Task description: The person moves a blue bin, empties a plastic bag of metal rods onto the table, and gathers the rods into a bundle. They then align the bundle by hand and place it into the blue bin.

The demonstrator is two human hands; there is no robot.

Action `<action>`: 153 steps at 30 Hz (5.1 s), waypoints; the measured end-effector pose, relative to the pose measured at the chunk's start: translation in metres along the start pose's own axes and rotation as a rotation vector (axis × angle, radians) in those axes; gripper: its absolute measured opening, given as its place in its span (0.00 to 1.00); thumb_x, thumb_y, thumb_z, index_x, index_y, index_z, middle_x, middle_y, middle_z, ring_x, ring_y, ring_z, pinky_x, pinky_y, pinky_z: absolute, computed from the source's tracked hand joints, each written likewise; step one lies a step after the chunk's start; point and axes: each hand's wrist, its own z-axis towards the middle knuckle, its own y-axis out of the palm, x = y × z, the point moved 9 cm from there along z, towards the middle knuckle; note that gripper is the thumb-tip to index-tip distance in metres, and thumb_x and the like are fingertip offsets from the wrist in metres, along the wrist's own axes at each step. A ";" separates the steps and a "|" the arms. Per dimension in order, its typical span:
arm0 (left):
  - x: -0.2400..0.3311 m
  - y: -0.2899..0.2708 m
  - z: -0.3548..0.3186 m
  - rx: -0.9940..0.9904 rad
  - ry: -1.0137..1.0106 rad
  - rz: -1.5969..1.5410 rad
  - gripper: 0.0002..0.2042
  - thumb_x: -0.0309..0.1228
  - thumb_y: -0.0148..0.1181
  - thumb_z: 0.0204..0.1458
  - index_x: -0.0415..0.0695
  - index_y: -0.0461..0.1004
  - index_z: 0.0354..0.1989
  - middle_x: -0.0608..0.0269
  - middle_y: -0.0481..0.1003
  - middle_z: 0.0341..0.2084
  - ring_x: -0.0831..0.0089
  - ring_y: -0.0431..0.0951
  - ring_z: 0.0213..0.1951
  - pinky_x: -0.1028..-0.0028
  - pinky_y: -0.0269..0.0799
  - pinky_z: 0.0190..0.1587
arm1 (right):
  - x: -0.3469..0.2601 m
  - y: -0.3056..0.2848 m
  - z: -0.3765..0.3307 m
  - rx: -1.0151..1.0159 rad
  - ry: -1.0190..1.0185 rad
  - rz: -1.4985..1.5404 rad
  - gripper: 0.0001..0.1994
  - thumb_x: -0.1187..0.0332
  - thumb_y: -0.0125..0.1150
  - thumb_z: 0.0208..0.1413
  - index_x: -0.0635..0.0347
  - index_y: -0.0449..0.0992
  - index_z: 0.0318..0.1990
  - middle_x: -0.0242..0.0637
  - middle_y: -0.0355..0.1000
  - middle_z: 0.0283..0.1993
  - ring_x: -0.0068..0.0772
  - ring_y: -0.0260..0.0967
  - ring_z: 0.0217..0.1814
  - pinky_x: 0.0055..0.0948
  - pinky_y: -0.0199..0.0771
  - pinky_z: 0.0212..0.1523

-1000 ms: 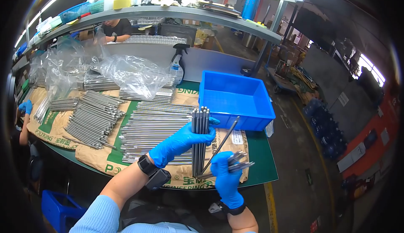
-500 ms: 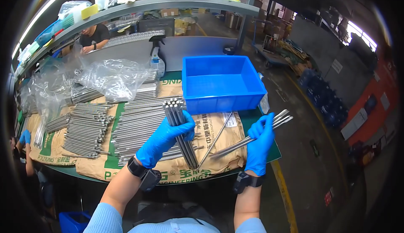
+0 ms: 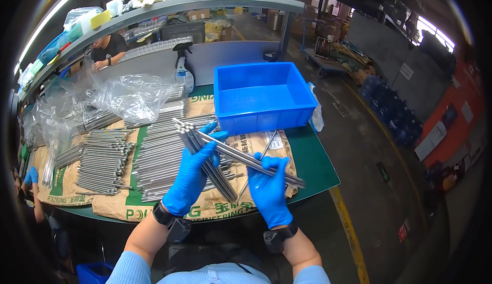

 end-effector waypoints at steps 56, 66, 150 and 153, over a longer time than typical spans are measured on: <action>0.017 0.028 0.005 -0.339 -0.008 0.312 0.14 0.26 0.58 0.49 0.40 0.70 0.46 0.63 0.73 0.40 0.75 0.71 0.47 0.74 0.66 0.50 | 0.004 0.003 0.004 -0.200 -0.087 -0.890 0.21 0.77 0.49 0.55 0.66 0.60 0.57 0.42 0.67 0.49 0.34 0.66 0.52 0.31 0.68 0.51; 0.001 0.045 0.006 -0.371 -0.021 0.235 0.12 0.30 0.60 0.48 0.39 0.72 0.41 0.63 0.75 0.33 0.80 0.74 0.32 0.77 0.72 0.34 | 0.041 -0.039 -0.012 -0.353 -0.022 -1.279 0.18 0.75 0.43 0.58 0.69 0.61 0.56 0.41 0.67 0.51 0.27 0.63 0.52 0.26 0.62 0.53; -0.121 -0.107 -0.130 0.341 -0.557 -0.452 0.20 0.26 0.52 0.53 0.35 0.59 0.54 0.49 0.69 0.47 0.61 0.71 0.49 0.65 0.70 0.51 | 0.153 -0.097 -0.170 -0.034 1.361 -0.306 0.19 0.66 0.59 0.49 0.64 0.65 0.48 0.41 0.66 0.26 0.29 0.63 0.22 0.28 0.65 0.23; -0.127 -0.109 -0.131 0.389 -0.618 -0.450 0.18 0.28 0.55 0.52 0.37 0.62 0.50 0.54 0.71 0.40 0.66 0.74 0.41 0.67 0.73 0.42 | 0.148 -0.103 -0.167 -0.006 1.327 -0.413 0.21 0.66 0.60 0.49 0.65 0.64 0.49 0.46 0.69 0.30 0.34 0.68 0.25 0.31 0.70 0.25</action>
